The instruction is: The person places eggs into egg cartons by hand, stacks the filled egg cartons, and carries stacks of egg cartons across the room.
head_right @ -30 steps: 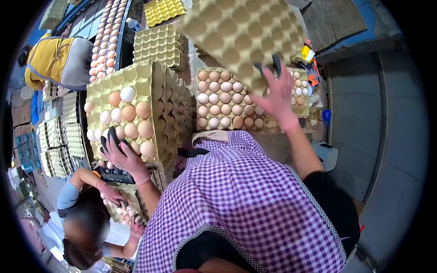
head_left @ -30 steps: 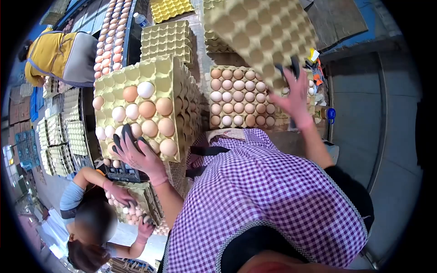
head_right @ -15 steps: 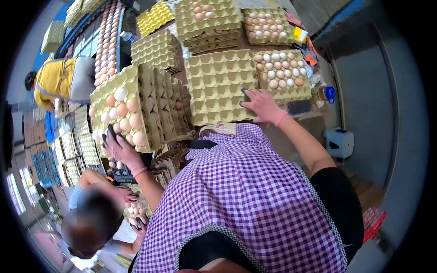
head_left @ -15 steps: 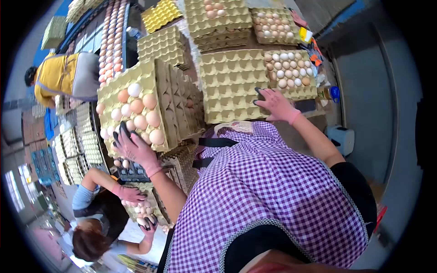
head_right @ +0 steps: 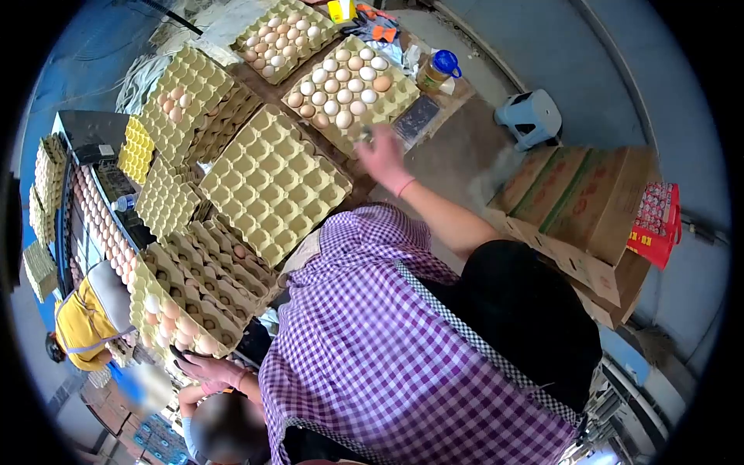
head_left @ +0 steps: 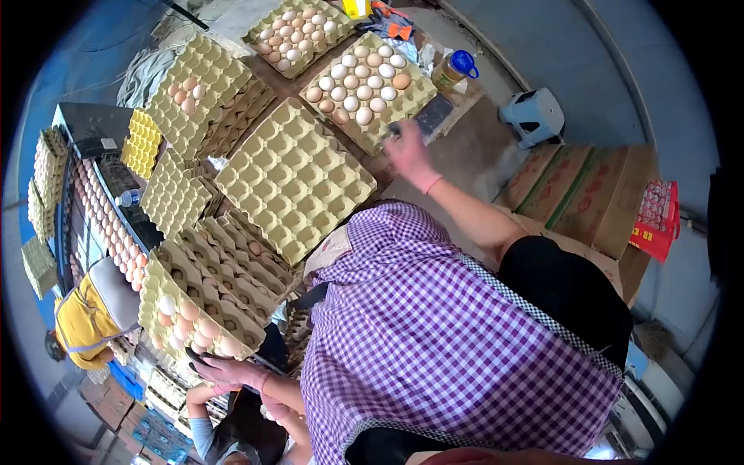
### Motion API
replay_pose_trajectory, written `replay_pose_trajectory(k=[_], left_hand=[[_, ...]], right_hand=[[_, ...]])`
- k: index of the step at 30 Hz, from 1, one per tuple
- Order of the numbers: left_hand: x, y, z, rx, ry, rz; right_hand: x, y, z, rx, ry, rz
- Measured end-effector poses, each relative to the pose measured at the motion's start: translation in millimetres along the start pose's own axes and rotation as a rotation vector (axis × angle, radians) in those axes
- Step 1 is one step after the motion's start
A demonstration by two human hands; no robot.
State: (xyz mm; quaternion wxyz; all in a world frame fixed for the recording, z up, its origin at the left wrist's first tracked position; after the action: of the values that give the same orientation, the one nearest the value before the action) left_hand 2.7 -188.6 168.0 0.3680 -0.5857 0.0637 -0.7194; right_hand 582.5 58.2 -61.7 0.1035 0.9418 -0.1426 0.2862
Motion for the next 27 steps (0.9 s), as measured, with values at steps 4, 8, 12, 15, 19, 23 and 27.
replay_pose_trajectory(k=[4,8,12,15,19,23,27], left_hand=[[1.2,1.8,-13.3,0.031,-0.024,0.028],[10.3,-2.0,43.2,0.178,-0.228,-0.06],[2.6,-2.5,21.2,0.053,0.051,0.004],[9.5,3.7,-8.9,0.061,0.043,0.021],[8.2,5.4,-17.3,0.11,0.154,0.056],[4.2,2.3,28.5,0.167,0.094,0.075],[8.3,6.6,3.2,0.202,0.101,0.07]], right_hand=[[14.9,-57.0,170.7,-0.781,0.139,0.308],[-0.2,-106.8,227.0,-1.145,0.286,0.14],[-46.6,-128.7,268.0,-1.383,0.393,0.121],[-35.8,-118.1,225.2,-1.403,0.376,0.289],[-47.7,-113.1,232.7,-1.322,0.3,0.47],[-40.1,-112.5,234.5,-1.397,0.232,0.519],[-41.2,-129.4,255.6,-1.446,0.233,0.464]])
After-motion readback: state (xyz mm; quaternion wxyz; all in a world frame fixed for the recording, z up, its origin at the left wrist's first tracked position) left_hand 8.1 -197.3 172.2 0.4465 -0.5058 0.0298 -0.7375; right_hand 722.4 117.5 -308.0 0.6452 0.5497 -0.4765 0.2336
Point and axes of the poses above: each hand's wrist, its own y-axis away from the middle knuckle, its own x-axis out of the back of the hand, z = x × y, the point moved 6 cm from there along -y, towards the middle knuckle, and after that the axes turned 11 degrees about -x, right-handed, at the moved point
